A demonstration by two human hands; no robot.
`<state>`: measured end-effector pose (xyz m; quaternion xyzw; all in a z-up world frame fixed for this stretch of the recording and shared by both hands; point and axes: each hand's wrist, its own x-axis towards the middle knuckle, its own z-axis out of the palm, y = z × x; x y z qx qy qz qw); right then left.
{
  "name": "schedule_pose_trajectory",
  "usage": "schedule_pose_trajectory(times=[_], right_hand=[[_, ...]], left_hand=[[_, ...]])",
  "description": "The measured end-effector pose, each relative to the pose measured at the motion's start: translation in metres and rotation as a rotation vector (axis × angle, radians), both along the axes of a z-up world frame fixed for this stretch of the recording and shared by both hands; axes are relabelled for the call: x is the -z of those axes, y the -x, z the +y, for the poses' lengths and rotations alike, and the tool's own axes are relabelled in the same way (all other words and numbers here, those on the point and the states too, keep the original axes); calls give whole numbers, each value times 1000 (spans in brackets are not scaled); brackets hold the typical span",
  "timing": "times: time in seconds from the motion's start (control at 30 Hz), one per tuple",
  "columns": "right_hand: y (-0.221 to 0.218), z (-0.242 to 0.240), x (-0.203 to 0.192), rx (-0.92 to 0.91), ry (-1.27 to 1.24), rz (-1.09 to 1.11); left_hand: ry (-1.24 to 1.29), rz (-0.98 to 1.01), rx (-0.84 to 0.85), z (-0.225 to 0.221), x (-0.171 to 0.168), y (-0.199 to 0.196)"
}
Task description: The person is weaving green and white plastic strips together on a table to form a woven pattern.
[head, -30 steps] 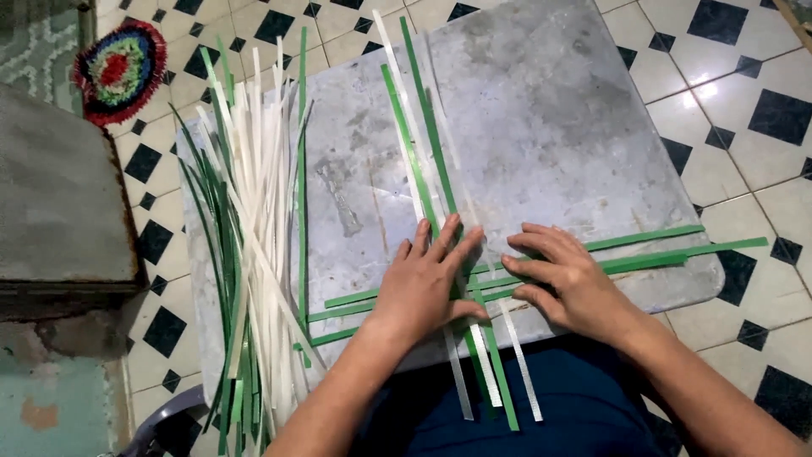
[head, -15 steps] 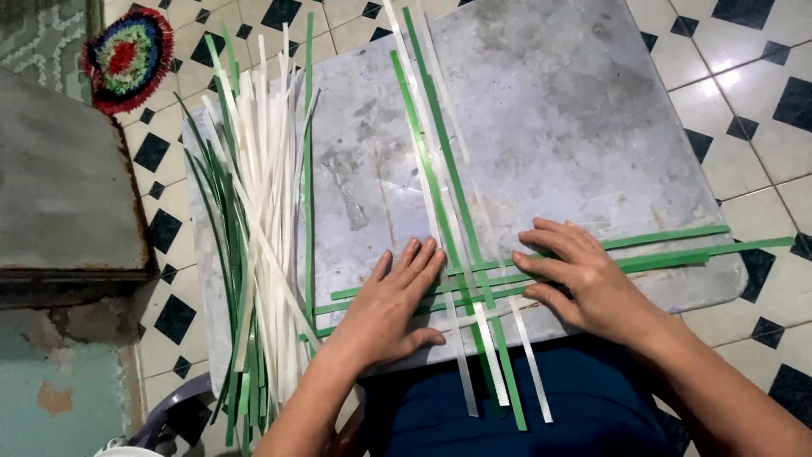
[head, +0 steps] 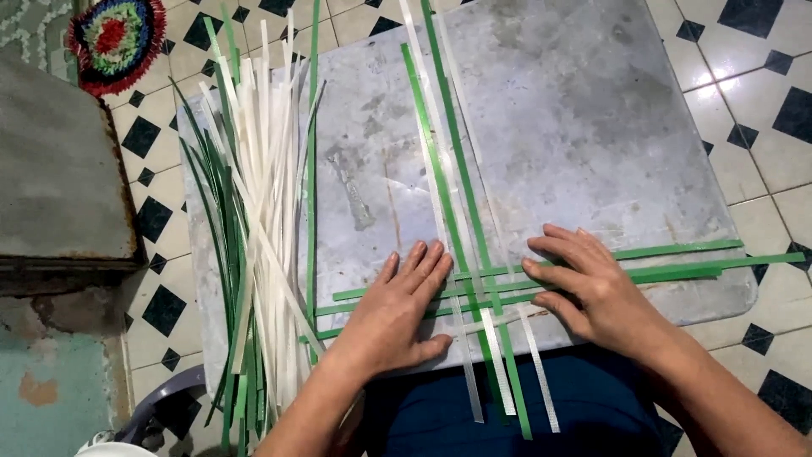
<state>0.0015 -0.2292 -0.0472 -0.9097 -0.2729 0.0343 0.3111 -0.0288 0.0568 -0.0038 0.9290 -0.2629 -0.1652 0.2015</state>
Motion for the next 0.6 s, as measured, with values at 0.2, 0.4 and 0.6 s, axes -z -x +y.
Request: schedule_pose_trajectory(times=[0.2,0.4,0.6], right_hand=[[0,-5,4,-145,-112,-132],[0,-3,-2,-162,-74,-111],[1,-2,0,-170,-42,-168]], left_hand=[[50,-295,149,-1,20,18],[188,-411,134,2,44,24],[234,-405,108,2,50,25]])
